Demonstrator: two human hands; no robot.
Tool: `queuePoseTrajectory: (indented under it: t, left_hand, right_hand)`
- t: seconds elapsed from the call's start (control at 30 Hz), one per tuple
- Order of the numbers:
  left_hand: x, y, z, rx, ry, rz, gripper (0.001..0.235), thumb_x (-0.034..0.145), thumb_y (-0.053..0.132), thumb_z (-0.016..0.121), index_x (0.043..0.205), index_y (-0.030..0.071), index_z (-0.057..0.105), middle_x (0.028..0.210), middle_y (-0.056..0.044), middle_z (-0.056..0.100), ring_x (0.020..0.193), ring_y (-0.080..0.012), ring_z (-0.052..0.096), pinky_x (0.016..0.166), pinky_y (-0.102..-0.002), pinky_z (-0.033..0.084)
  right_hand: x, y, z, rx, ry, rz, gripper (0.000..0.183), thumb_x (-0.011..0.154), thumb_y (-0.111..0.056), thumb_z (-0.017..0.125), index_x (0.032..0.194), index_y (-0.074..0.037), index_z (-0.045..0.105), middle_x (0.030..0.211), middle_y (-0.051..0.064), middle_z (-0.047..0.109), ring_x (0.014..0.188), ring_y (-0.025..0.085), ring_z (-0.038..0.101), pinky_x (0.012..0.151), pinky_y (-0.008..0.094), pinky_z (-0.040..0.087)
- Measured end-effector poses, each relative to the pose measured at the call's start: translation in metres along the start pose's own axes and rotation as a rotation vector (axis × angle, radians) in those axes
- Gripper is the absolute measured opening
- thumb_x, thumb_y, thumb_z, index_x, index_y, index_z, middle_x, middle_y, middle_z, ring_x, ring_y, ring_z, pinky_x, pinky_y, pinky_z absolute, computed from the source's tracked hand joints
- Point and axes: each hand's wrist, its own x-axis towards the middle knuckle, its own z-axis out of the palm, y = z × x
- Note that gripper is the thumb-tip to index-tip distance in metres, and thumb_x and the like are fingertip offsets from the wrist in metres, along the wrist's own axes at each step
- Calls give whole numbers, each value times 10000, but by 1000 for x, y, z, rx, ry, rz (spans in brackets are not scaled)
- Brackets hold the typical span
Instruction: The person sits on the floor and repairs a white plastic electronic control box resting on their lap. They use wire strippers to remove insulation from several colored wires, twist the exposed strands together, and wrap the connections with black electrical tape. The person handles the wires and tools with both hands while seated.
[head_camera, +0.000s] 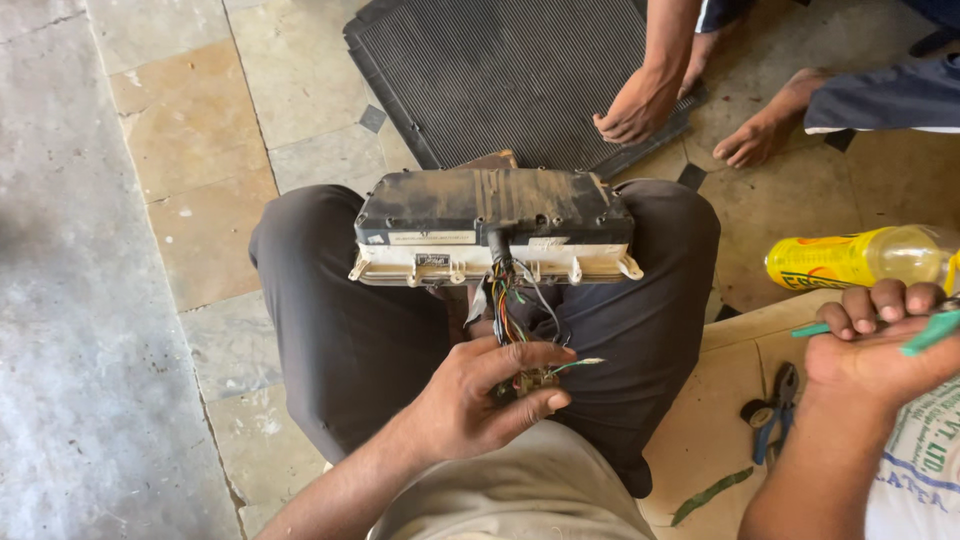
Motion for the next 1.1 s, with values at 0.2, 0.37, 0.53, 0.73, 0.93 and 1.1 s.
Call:
queuePoseTrajectory:
  t: [0.2, 0.37, 0.53, 0.73, 0.93, 1.1]
  left_hand:
    - [6, 8, -3, 14, -92, -123, 307, 901, 197, 777, 1148, 31, 699, 867, -74, 731, 803, -208, 727, 734, -344, 574]
    - [-8, 11, -1, -44, 29, -128, 207, 912, 122, 740, 1084, 23, 681, 830, -55, 723, 735, -176, 732, 681, -303, 581]
    - [-18, 6, 4, 19, 143, -117, 145, 876, 79, 743, 1002, 32, 686, 748, -41, 682, 619, -144, 675, 577, -286, 534]
    - [-23, 7, -7, 13, 138, -209, 137, 843, 78, 753, 955, 31, 690, 677, -40, 658, 489, -152, 593, 473, -306, 458]
    - [-33, 1, -18, 37, 93, -104, 195, 820, 86, 759, 973, 30, 651, 722, -67, 629, 649, -219, 638, 580, -346, 504]
    - [-44, -12, -12, 15, 114, -107, 144, 849, 74, 737, 963, 55, 651, 766, -76, 650, 715, -245, 647, 630, -375, 518]
  right_hand:
    - [-51, 3, 82, 131, -138, 144, 479, 927, -578, 628, 1016, -108, 602, 989, 42, 535, 945, 235, 519, 848, 417, 455]
    - [-148, -14, 150, -122, -598, 218, 875, 765, -374, 823, 1545, -164, 484, 1411, 124, 502, 1204, 308, 561, 921, 532, 521]
    - [-203, 21, 159, -1019, -917, -226, 618, 851, -6, 727, 1438, -44, 537, 1270, 117, 651, 1067, 174, 689, 900, 259, 541]
    - [-224, 47, 160, -847, -912, 22, 594, 878, -20, 726, 1443, -3, 544, 1244, 146, 651, 1071, 200, 673, 915, 294, 536]
    - [-226, 48, 168, -866, -914, -43, 599, 879, -37, 725, 1447, 7, 540, 1271, 158, 638, 1140, 220, 650, 994, 315, 497]
    - [-233, 50, 172, -903, -920, 17, 576, 889, -55, 727, 1433, 12, 552, 1271, 152, 643, 1127, 214, 666, 979, 314, 518]
